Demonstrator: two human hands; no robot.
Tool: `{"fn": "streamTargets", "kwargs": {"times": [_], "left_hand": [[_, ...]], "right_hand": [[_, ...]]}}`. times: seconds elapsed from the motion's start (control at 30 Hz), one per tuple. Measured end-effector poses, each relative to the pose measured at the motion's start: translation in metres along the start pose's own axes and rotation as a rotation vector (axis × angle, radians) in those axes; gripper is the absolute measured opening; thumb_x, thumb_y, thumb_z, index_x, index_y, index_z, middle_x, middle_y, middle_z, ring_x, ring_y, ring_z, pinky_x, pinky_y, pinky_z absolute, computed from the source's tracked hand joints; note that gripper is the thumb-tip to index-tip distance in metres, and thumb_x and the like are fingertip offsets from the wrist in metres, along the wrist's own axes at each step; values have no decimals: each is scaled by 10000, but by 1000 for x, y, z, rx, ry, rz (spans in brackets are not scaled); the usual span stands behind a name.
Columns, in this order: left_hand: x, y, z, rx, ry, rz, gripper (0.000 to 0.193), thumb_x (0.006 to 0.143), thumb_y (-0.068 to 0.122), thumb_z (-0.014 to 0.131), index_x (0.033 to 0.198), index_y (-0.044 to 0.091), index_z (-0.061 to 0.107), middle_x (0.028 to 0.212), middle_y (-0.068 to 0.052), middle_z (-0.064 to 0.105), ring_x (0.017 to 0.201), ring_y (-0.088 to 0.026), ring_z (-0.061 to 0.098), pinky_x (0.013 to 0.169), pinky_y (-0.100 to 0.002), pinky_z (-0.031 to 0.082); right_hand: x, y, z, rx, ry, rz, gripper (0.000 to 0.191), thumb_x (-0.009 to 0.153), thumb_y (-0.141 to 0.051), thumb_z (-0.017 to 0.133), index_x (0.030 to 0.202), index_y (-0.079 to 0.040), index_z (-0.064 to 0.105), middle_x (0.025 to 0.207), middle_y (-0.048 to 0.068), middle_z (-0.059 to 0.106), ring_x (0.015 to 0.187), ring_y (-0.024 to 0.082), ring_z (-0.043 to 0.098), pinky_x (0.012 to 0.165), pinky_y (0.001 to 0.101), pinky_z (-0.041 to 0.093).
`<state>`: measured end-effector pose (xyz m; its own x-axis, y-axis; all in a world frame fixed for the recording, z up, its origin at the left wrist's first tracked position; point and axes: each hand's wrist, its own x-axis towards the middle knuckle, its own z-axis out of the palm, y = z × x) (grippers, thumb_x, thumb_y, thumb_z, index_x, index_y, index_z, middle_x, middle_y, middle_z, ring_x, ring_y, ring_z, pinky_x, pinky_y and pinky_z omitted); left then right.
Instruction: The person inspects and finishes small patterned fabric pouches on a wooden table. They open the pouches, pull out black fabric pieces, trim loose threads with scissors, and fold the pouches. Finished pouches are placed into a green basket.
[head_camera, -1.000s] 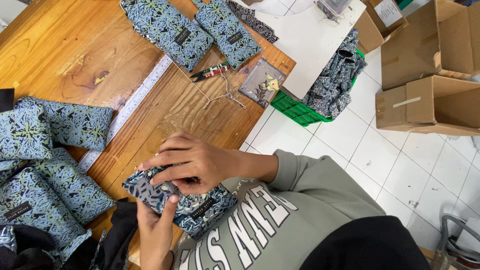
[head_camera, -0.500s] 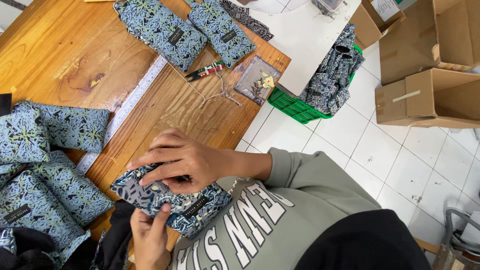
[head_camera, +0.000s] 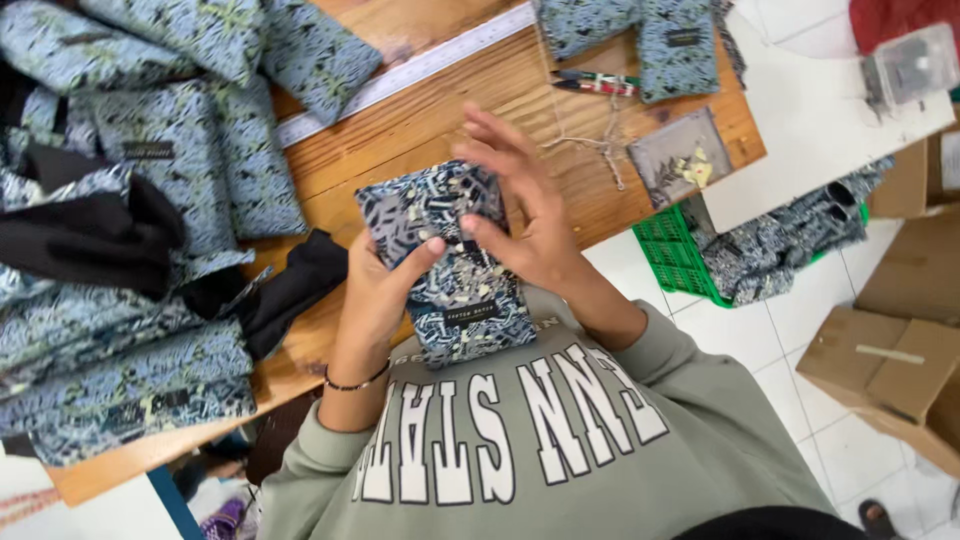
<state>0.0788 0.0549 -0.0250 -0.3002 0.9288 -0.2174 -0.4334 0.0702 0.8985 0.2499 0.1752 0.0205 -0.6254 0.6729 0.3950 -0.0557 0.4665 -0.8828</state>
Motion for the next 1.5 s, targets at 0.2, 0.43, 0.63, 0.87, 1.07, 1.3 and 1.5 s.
{"fn": "streamTargets", "kwargs": {"times": [0.2, 0.43, 0.63, 0.87, 1.07, 1.3, 1.5], "left_hand": [[17, -12, -11, -78, 22, -5, 348, 881, 87, 805, 1186, -5, 665, 1094, -40, 738, 965, -103, 690, 883, -272, 567], [14, -25, -11, -73, 6, -12, 348, 895, 75, 806, 1197, -5, 652, 1100, -40, 730, 979, -103, 684, 896, -277, 566], [9, -20, -5, -64, 17, -18, 374, 895, 69, 783, 1231, 4, 632, 1122, -40, 729, 1001, -105, 691, 915, -281, 568], [6, -14, -5, -130, 30, -26, 354, 923, 73, 780, 1236, -18, 642, 1136, -65, 737, 1017, -125, 696, 927, -298, 573], [6, -17, -4, -93, 50, 9, 361, 937, 110, 784, 1241, -7, 627, 1141, -59, 724, 1025, -111, 683, 932, -282, 565], [9, -26, -8, -245, 89, -39, 330, 1035, 248, 679, 1236, -9, 633, 1125, -61, 725, 986, -106, 679, 872, -279, 558], [9, -24, -9, -187, 80, -22, 311, 999, 168, 715, 1239, -9, 630, 1140, -65, 724, 1008, -107, 679, 912, -276, 556]], "right_hand": [[2, 24, 7, 448, -14, 361, 597, 1036, -143, 684, 1568, -59, 428, 1470, 80, 533, 1280, 131, 556, 1095, 296, 477], [-1, 59, 0, 418, 91, 426, 253, 1062, -165, 652, 1258, -8, 677, 1057, 20, 707, 919, 72, 661, 785, 229, 549], [4, 67, 0, 292, 72, 318, 135, 1014, -99, 756, 1065, 9, 693, 962, 21, 709, 852, 56, 648, 736, 209, 508], [5, 45, 12, 388, 27, 373, 475, 1018, -154, 763, 1417, -35, 534, 1088, 46, 682, 1006, 74, 647, 888, 218, 523], [4, 33, 16, 439, -86, 392, 816, 945, -163, 841, 1594, -40, 362, 1357, 85, 587, 1249, 132, 588, 1130, 300, 493], [5, 41, 16, 497, -86, 452, 839, 922, -161, 859, 1589, -33, 367, 1361, 98, 595, 1263, 147, 587, 1142, 305, 487], [5, 39, 16, 470, -84, 409, 807, 934, -147, 853, 1583, -33, 386, 1464, 87, 541, 1330, 142, 551, 1183, 302, 461]]}}
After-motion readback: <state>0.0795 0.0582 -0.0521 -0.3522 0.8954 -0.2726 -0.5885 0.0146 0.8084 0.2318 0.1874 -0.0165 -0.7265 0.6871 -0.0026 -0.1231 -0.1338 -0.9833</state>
